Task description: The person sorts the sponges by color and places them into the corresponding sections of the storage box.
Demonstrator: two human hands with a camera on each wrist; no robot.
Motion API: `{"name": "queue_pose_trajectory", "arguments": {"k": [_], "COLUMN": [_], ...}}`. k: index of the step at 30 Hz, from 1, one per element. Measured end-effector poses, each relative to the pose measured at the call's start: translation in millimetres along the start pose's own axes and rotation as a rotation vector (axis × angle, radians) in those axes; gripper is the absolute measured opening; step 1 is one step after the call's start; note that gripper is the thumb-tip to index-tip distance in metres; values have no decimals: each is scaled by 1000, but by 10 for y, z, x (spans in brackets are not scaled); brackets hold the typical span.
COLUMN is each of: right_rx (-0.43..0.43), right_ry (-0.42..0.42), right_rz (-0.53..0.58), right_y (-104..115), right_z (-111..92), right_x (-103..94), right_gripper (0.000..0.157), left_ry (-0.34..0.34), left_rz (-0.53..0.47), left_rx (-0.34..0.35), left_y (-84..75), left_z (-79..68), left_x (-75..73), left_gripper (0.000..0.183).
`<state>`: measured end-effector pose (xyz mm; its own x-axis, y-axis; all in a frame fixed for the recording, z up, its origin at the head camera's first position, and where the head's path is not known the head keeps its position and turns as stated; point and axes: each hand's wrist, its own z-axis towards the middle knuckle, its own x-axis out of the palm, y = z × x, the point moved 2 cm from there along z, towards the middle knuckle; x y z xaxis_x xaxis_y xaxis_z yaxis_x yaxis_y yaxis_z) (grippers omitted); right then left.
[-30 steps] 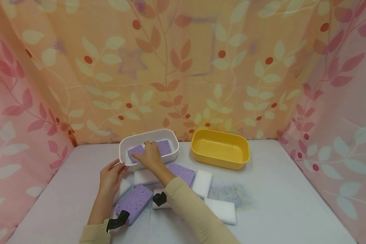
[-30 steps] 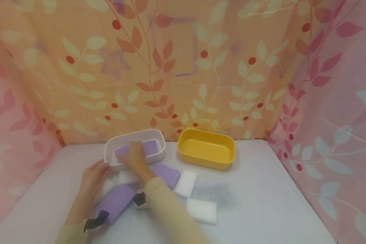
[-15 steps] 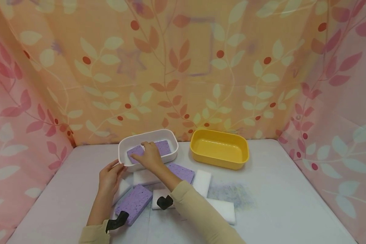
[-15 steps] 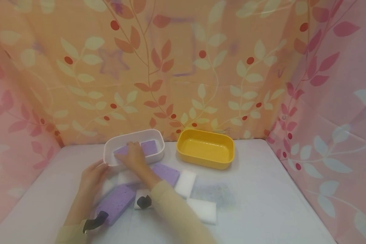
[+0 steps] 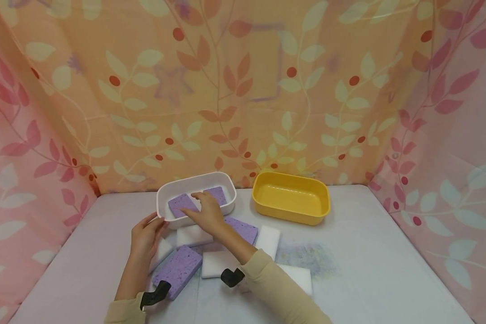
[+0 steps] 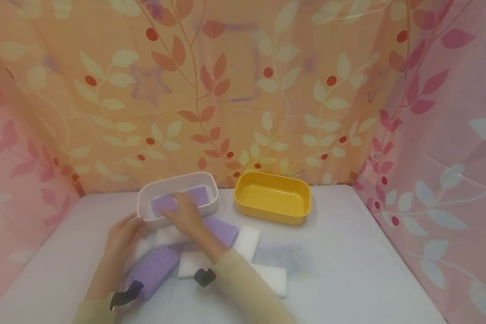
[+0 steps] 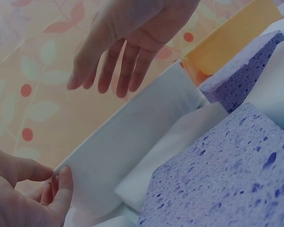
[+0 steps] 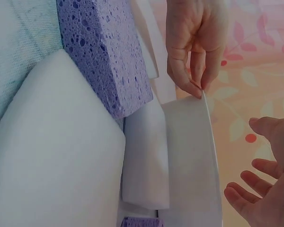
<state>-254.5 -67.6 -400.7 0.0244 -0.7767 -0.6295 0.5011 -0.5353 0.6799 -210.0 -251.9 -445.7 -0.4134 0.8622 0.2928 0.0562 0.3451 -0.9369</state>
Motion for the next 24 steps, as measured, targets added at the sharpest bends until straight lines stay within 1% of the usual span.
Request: {"name": "queue_pose_trajectory", "arguments": {"k": [6,12,16,24], "right_rx": [-15,-6,-5,-58], "right_ry": [4,28,35,5], "right_rz": [16,56,42,27], "right_y": [-50,-75,-105,-177], "right_z": [-60,-133,-197,-348], "right_x": [-104,-224,-289,-437], "right_gripper": [48,49,49,46], "left_ry": [-2,-9,-13,-8], "left_rz": [-10,3,1,6], "left_rx": [4,-16,-16,-16], "left_y": [4,9,7,-4], "left_z": [3,8,2,-14], "left_x": [8,-13,-18,-9], "left_gripper": [61,61,61,61]}}
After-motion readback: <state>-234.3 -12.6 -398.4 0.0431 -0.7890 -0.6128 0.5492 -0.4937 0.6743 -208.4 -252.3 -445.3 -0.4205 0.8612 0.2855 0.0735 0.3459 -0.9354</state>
